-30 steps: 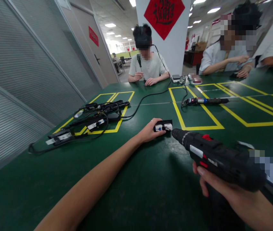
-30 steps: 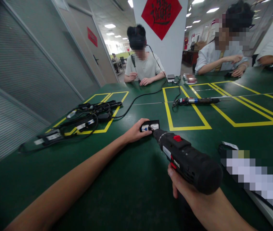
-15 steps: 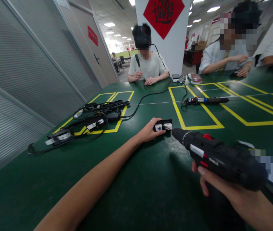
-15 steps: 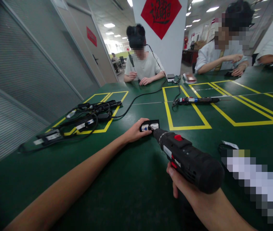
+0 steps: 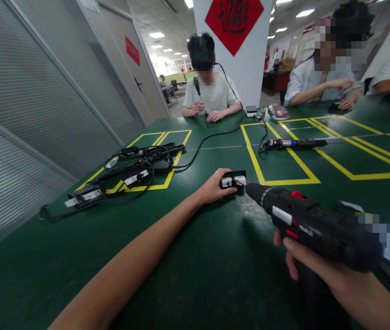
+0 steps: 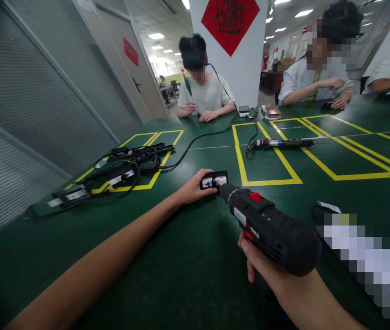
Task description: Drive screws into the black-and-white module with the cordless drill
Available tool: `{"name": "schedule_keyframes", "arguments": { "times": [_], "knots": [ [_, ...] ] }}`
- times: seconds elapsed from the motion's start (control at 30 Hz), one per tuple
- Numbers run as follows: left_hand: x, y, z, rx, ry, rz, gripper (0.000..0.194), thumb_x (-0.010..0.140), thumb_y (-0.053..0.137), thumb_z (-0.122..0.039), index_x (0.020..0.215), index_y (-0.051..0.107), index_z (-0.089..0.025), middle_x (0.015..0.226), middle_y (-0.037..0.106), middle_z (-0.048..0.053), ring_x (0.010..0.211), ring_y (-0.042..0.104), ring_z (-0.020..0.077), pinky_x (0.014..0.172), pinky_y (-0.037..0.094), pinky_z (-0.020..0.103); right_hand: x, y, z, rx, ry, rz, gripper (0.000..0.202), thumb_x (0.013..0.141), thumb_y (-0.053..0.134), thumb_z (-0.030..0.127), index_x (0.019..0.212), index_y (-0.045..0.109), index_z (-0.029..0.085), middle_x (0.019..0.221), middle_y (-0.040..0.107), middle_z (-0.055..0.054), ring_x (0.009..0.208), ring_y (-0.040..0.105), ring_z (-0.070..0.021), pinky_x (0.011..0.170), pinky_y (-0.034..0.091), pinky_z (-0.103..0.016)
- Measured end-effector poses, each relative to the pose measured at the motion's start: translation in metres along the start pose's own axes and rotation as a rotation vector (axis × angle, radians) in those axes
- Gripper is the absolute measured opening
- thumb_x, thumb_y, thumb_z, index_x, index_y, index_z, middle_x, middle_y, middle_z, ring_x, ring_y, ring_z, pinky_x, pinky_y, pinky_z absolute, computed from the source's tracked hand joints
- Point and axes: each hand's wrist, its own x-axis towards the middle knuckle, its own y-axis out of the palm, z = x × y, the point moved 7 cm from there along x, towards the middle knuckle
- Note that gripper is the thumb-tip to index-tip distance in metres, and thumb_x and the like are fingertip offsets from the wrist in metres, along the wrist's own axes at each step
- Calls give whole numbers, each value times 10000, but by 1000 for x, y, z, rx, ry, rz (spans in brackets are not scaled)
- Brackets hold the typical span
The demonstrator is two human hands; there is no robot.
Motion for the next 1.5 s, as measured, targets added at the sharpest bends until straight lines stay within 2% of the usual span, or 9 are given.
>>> {"name": "schedule_keyframes", "arguments": {
  "times": [0.1, 0.23, 0.3, 0.43, 0.57, 0.73, 0.9, 1.07, 1.5],
  "knots": [
    [0, 1, 1, 4, 4, 7, 631, 711, 671, -416, 1247, 423, -194, 1236, 475, 111, 1108, 501, 239, 963, 422, 406, 1, 0, 2, 16, -35, 7, 235, 837, 494, 433, 766, 623, 250, 563, 649, 23, 561, 639, -172, 668, 518, -295],
    [0, 1, 2, -2, 10, 9, 643, 709, 670, -417, 1254, 416, -188, 1245, 469, 119, 1109, 502, 240, 959, 423, 410, 0, 0, 0, -26, -23, -20, 388, 839, 487, 450, 521, 592, 253, 525, 653, -4, 669, 685, -209, 765, 513, -316],
    [0, 1, 2, 2, 16, 5, 643, 709, 671, -415, 1252, 415, -186, 1244, 468, 121, 1112, 499, 242, 962, 420, 413, 0, 0, -2, -39, -7, -36, 415, 839, 486, 469, 502, 595, 254, 548, 677, -15, 703, 692, -222, 800, 502, -326],
    [0, 0, 2, 14, 19, 3, 633, 715, 667, -415, 1248, 416, -182, 1234, 474, 122, 1120, 493, 246, 971, 412, 414, -1, 0, -4, -15, 16, -41, 419, 836, 490, 496, 520, 596, 243, 698, 732, -37, 767, 690, -224, 804, 492, -314],
    [1, 1, 3, 11, 13, 7, 634, 726, 653, -428, 1259, 410, -188, 1233, 474, 115, 1108, 500, 241, 966, 416, 407, 0, 1, -11, -56, 46, -6, 416, 840, 450, 552, 617, 624, 247, 591, 667, -12, 641, 656, -210, 719, 508, -328],
    [1, 0, 3, 12, 0, -1, 602, 746, 630, -428, 1256, 420, -186, 1218, 486, 107, 1086, 510, 235, 958, 422, 394, 2, -1, -21, -86, 39, 9, 476, 802, 453, 617, 532, 615, 259, 642, 687, -5, 687, 666, -214, 787, 500, -330],
    [1, -1, 1, -3, -42, 10, 540, 791, 571, -432, 1252, 430, -188, 1205, 501, 102, 1058, 527, 223, 934, 436, 378, 1, 1, -13, -43, 23, -12, 440, 793, 490, 580, 506, 597, 265, 652, 699, -12, 716, 673, -214, 793, 495, -307],
    [0, -2, -1, -14, -46, 13, 535, 788, 579, -420, 1248, 432, -188, 1203, 507, 104, 1049, 533, 222, 927, 439, 376, 0, 0, -1, 36, 52, -72, 258, 772, 521, 526, 740, 609, 285, 490, 610, 44, 559, 618, -201, 710, 484, -328],
    [-1, -2, -1, 2, -21, 8, 550, 794, 566, -441, 1257, 424, -179, 1232, 489, 113, 1068, 524, 225, 937, 434, 374, 0, 0, 2, 19, 19, -41, 270, 808, 500, 496, 716, 592, 259, 510, 612, 31, 561, 611, -178, 674, 447, -298]
  ]
}}
